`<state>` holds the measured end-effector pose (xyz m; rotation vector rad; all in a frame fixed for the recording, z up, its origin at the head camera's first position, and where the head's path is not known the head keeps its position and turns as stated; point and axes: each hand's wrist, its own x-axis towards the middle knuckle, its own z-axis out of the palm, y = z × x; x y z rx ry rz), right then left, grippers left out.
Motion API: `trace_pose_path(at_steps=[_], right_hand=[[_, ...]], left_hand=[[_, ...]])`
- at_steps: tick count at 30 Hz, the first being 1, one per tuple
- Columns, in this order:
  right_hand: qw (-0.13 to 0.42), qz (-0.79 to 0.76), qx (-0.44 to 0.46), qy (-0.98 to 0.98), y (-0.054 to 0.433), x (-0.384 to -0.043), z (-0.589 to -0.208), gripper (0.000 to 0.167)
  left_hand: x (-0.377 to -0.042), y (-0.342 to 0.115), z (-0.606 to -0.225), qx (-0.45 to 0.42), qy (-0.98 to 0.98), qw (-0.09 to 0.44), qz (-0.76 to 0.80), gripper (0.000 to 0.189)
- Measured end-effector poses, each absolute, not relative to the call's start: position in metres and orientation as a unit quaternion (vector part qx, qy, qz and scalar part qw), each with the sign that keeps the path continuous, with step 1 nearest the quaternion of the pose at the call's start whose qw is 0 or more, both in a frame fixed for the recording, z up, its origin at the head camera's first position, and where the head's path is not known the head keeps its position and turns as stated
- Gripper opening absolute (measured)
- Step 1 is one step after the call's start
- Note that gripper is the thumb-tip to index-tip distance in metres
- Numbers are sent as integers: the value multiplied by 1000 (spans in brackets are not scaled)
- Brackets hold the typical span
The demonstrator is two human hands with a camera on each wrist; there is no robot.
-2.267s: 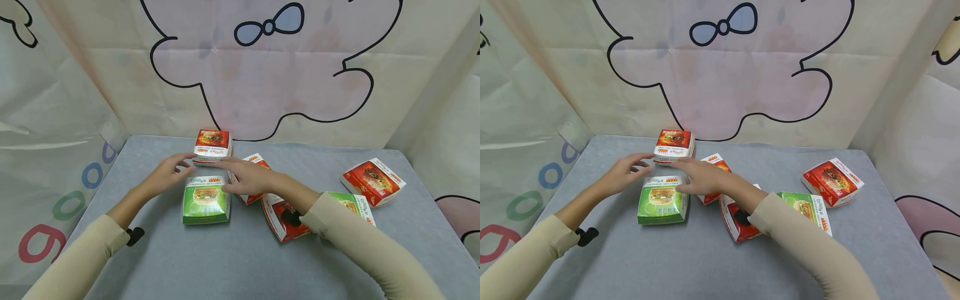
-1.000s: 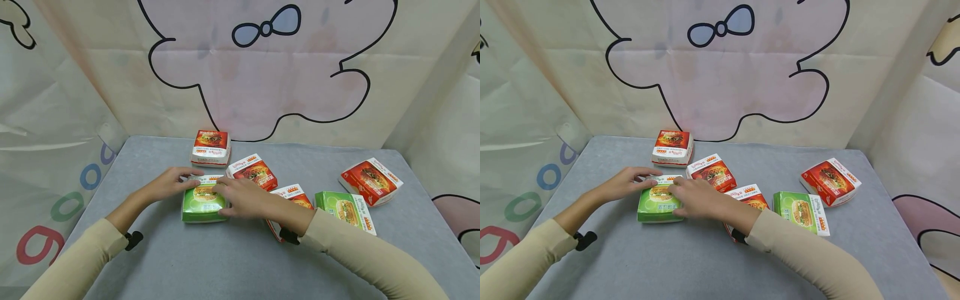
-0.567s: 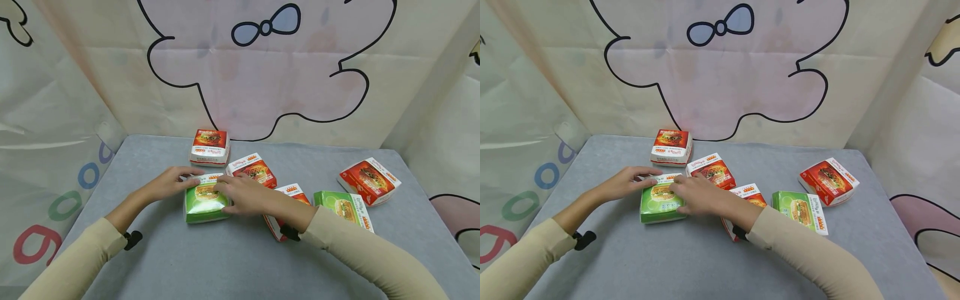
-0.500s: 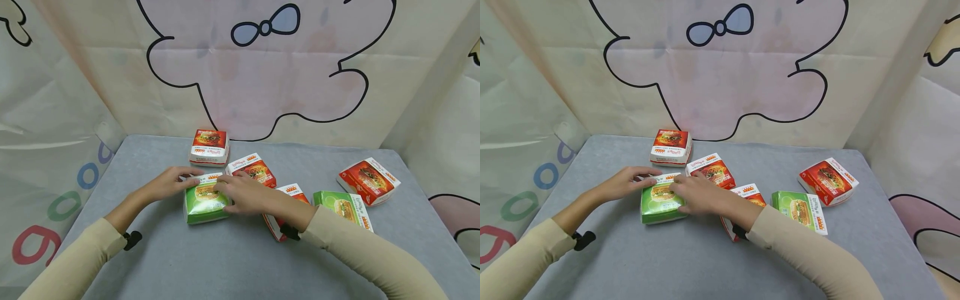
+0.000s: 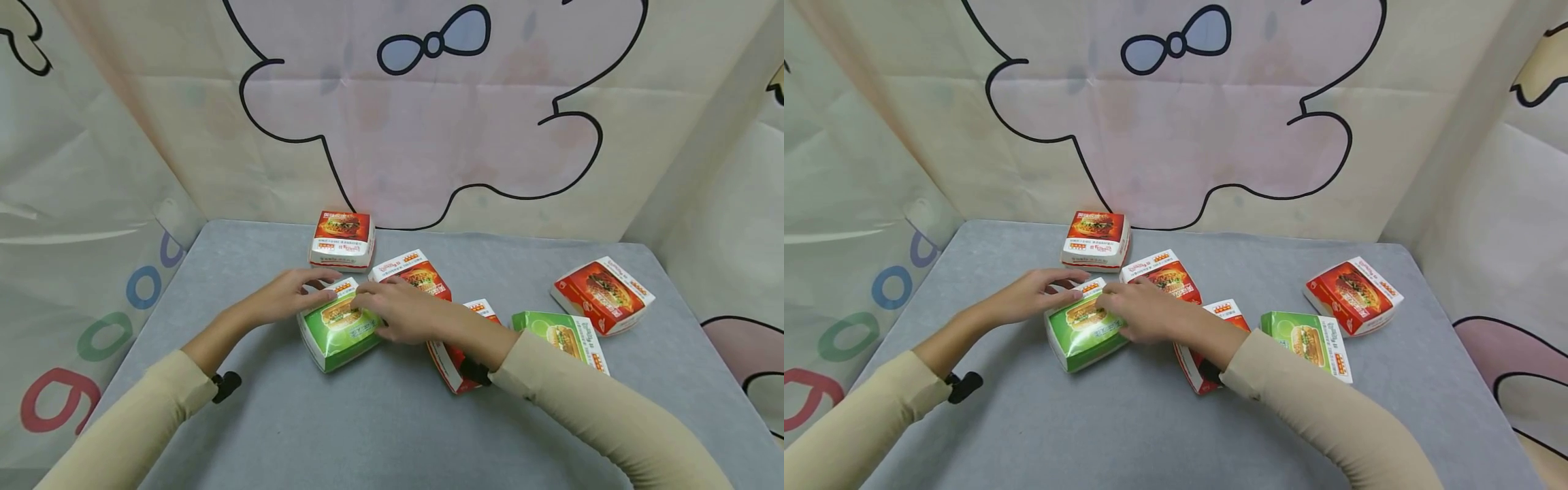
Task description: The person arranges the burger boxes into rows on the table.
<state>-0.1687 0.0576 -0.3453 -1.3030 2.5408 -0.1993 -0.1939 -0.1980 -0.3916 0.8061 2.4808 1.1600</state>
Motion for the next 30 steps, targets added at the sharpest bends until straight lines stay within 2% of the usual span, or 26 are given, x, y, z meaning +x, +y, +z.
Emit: trace_pose_path(at_steps=[9,14,23,30], right_hand=[[140,-73,-442,883,58,-173,-346,51],[136,-77,-442,883,58,-173,-346,52],[93,-72,-433,894,55,-160,-337,59],[101,-54,-398,910,52,-151,-335,61]], left_hand=[[-196,-194,-390,294,849,161,408,48],[-196,-194,-389,309,846,159,404,45],[-194,-196,-387,303,852,154,398,39],[-194,-197,-386,278,864,159,388,41]])
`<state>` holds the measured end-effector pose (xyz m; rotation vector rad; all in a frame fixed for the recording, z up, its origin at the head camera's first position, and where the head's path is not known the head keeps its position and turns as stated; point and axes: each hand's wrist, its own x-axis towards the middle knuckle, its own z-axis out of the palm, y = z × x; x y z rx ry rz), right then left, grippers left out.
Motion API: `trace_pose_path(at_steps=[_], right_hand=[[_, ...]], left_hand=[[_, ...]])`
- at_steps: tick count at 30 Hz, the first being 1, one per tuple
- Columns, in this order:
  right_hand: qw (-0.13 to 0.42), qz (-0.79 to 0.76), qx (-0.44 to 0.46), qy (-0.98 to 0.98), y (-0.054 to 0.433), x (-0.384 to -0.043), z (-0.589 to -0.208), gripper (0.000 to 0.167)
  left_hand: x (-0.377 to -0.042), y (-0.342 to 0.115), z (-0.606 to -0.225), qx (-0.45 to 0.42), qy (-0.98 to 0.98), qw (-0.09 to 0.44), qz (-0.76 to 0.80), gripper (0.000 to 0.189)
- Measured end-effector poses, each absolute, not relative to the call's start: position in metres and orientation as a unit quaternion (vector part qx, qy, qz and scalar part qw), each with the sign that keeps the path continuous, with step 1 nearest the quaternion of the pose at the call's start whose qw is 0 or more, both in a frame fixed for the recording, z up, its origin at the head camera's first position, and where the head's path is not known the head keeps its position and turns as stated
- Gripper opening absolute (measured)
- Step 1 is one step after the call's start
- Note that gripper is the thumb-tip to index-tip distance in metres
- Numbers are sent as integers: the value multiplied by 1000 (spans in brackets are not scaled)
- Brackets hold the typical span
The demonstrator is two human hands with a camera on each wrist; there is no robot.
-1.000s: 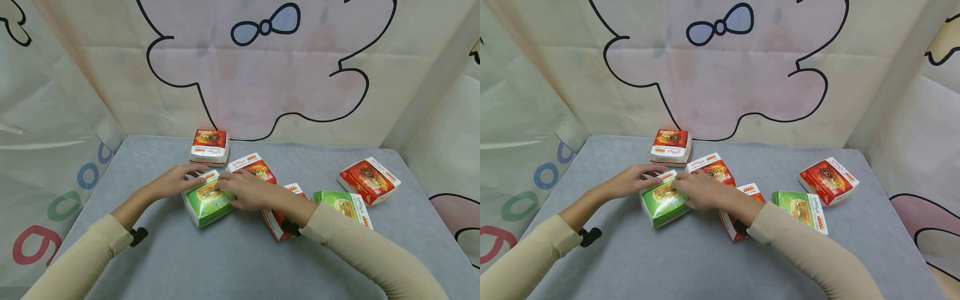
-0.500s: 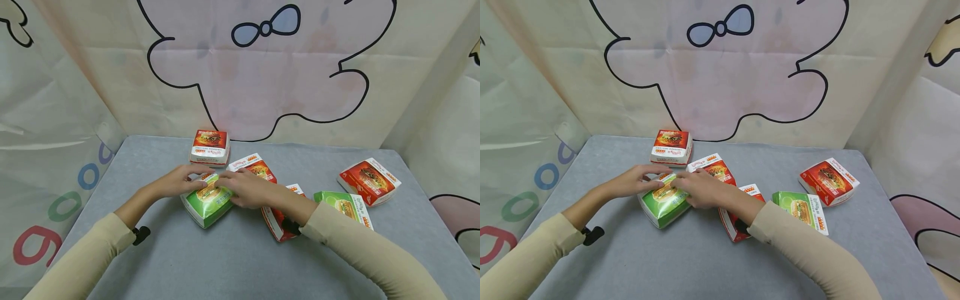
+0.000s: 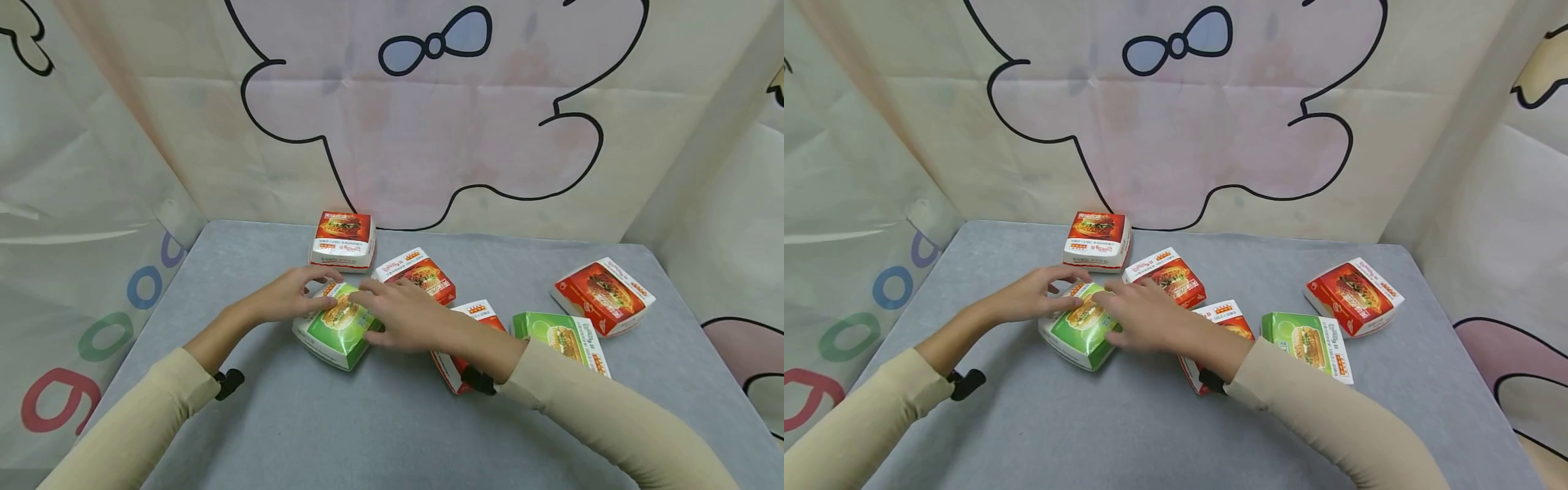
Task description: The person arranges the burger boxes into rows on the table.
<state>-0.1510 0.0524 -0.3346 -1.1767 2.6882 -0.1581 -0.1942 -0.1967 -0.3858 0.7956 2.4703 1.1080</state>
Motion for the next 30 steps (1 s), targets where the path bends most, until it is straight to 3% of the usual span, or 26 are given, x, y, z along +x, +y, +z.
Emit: trace_pose_path(at_steps=[18,30], right_hand=[[148,-162,-318,922,51,-138,-342,69],[101,-103,-353,924,49,-138,-353,60]], left_hand=[[-195,-198,-385,250,888,128,363,39],[-194,-199,-387,249,887,127,368,51]])
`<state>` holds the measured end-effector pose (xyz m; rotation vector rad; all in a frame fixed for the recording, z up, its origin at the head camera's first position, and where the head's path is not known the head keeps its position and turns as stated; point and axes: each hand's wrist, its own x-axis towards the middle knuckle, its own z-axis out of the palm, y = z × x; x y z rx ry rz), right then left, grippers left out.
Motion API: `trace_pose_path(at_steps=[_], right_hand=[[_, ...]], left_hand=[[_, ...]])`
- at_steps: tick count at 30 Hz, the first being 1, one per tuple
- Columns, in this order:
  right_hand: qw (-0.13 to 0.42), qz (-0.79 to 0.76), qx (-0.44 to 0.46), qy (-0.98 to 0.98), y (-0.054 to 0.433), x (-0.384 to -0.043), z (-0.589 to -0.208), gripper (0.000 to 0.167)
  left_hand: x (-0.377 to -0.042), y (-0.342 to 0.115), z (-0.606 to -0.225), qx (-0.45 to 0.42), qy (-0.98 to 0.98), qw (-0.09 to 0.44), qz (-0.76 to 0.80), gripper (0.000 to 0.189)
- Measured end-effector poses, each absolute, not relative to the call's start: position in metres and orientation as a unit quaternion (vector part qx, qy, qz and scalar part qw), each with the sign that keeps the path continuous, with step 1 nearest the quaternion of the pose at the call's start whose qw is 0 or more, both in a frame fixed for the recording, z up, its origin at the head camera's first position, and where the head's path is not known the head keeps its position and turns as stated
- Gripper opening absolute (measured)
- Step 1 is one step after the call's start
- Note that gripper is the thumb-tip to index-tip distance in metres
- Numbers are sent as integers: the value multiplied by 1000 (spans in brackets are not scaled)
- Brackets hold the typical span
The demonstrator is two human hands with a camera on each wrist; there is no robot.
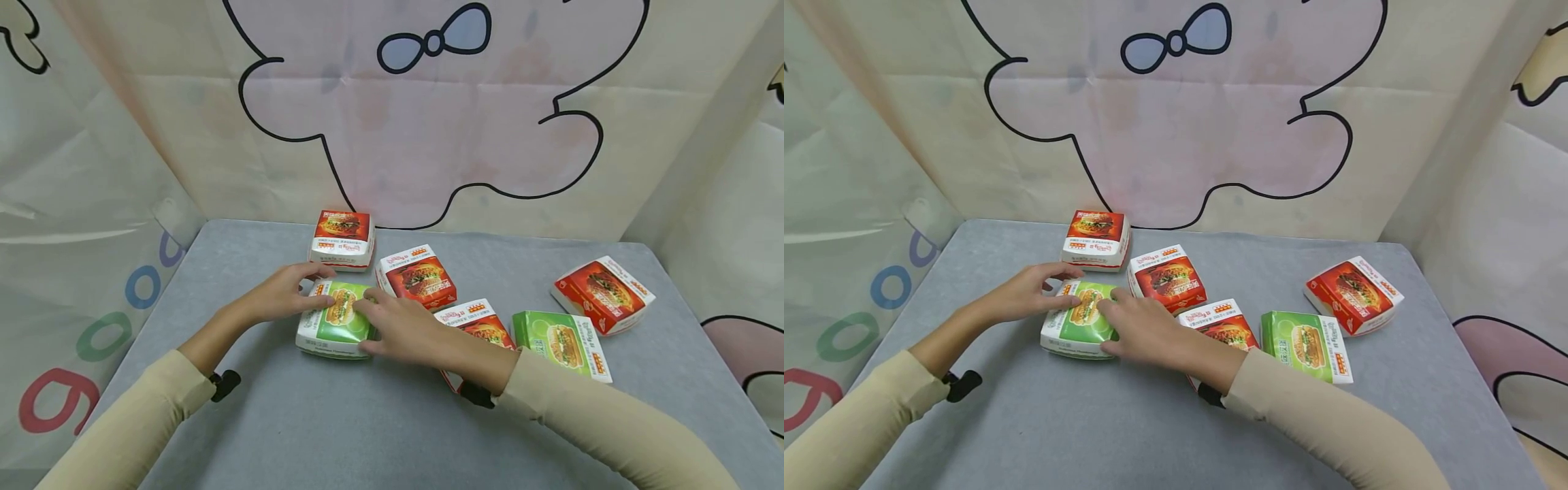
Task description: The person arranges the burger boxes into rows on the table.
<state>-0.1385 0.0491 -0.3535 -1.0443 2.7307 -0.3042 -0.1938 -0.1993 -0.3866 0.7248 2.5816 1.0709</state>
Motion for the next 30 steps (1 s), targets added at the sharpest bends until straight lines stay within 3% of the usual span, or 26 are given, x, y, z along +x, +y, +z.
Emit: trace_pose_path(at_steps=[6,18,30], right_hand=[[134,-104,-356,919,51,-144,-351,59],[133,-127,-392,902,53,-154,-351,49],[141,-129,-386,902,50,-160,-351,47]], left_hand=[[-193,-200,-386,252,878,142,381,59],[-192,-204,-387,265,865,173,389,66],[-193,-205,-385,262,859,207,389,57]])
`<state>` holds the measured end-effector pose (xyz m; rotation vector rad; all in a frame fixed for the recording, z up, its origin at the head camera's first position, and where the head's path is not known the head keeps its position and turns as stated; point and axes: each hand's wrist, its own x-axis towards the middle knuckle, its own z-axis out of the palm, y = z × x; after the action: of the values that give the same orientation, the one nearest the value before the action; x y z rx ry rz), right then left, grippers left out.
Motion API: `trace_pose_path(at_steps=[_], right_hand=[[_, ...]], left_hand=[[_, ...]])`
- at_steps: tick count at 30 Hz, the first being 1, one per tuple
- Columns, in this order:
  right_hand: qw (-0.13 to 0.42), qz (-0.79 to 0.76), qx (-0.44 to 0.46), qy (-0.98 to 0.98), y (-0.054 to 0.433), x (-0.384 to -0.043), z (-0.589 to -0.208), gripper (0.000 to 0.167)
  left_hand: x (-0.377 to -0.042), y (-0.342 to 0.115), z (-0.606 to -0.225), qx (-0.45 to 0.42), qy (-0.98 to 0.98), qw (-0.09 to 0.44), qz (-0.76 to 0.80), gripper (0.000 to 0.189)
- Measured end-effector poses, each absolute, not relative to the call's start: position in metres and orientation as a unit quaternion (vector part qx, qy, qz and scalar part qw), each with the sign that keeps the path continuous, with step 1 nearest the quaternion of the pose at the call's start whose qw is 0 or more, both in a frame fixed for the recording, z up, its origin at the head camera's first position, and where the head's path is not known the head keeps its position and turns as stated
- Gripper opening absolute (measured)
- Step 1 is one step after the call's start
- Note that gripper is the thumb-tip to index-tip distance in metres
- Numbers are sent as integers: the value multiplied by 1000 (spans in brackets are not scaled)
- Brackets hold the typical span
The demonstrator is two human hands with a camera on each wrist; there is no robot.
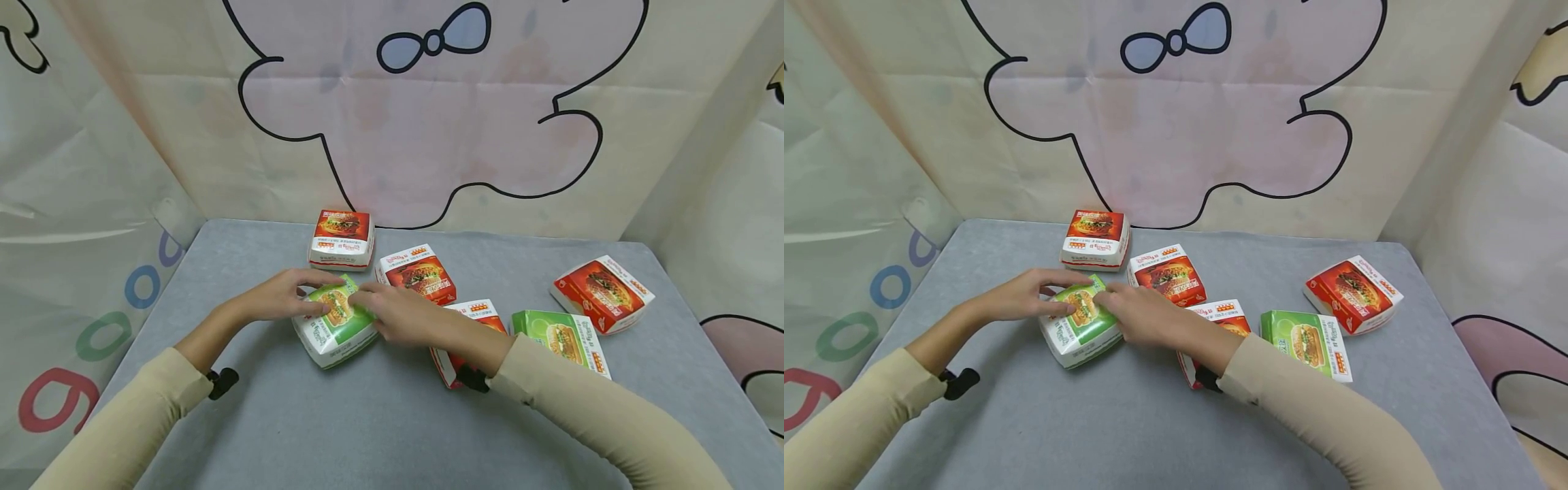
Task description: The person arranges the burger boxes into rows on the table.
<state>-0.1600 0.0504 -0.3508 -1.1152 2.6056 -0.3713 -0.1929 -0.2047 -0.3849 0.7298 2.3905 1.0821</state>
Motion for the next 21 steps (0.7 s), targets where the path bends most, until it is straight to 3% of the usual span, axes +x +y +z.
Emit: trace_pose_path(at_steps=[6,21], right_hand=[[116,-116,-387,907,50,-162,-347,44],[79,-78,-367,924,47,-152,-337,59]], left_hand=[[-193,-206,-385,259,859,203,391,53],[-191,-205,-384,254,875,171,374,50]])
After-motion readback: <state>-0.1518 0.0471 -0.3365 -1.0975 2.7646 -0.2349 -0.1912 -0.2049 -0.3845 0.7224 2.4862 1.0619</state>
